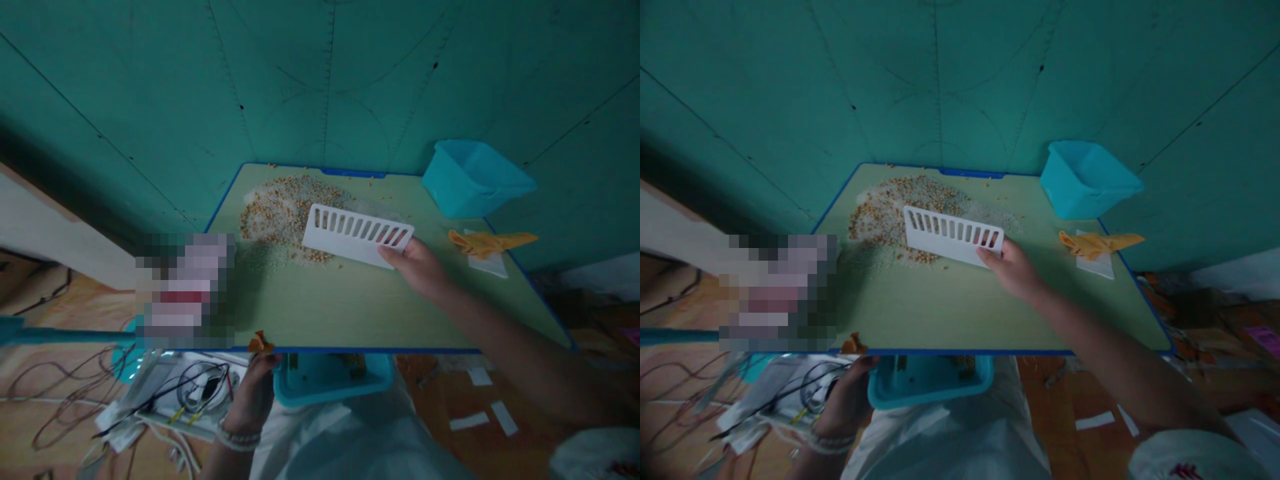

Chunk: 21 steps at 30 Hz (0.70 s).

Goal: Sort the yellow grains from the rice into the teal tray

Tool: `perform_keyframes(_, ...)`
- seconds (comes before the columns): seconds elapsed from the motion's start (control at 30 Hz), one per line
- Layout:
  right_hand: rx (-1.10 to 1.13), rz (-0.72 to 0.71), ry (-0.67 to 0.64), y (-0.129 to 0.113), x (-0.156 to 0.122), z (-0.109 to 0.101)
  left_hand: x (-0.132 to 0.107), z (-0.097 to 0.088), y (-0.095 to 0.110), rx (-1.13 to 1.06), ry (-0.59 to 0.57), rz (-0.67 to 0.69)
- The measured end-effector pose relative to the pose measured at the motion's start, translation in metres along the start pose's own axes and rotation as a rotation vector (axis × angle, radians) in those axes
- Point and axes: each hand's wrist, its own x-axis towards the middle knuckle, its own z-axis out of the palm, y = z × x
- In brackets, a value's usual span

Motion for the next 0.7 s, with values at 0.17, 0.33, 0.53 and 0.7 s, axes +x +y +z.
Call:
perform_keyframes(0.17, 0.034, 0.060, -0.008, 0.006, -0.006, 0.001, -0.001, 0.002, 0.002, 0.006, -0.013, 0.025)
perform_keyframes(0.33, 0.079, 0.094, -0.055, 0.008, -0.016, 0.002, -0.002, 0.006, 0.002, -0.023, -0.012, 0.031)
perform_keyframes(0.53, 0.162, 0.098, -0.095, 0.004, -0.025, 0.006, -0.001, 0.006, 0.001, -0.048, -0.005, 0.032)
perform_keyframes(0.7, 0.177, 0.140, -0.104, -0.002, -0.031, 0.008, -0.003, 0.006, 0.001, -0.056, 0.073, 0.029)
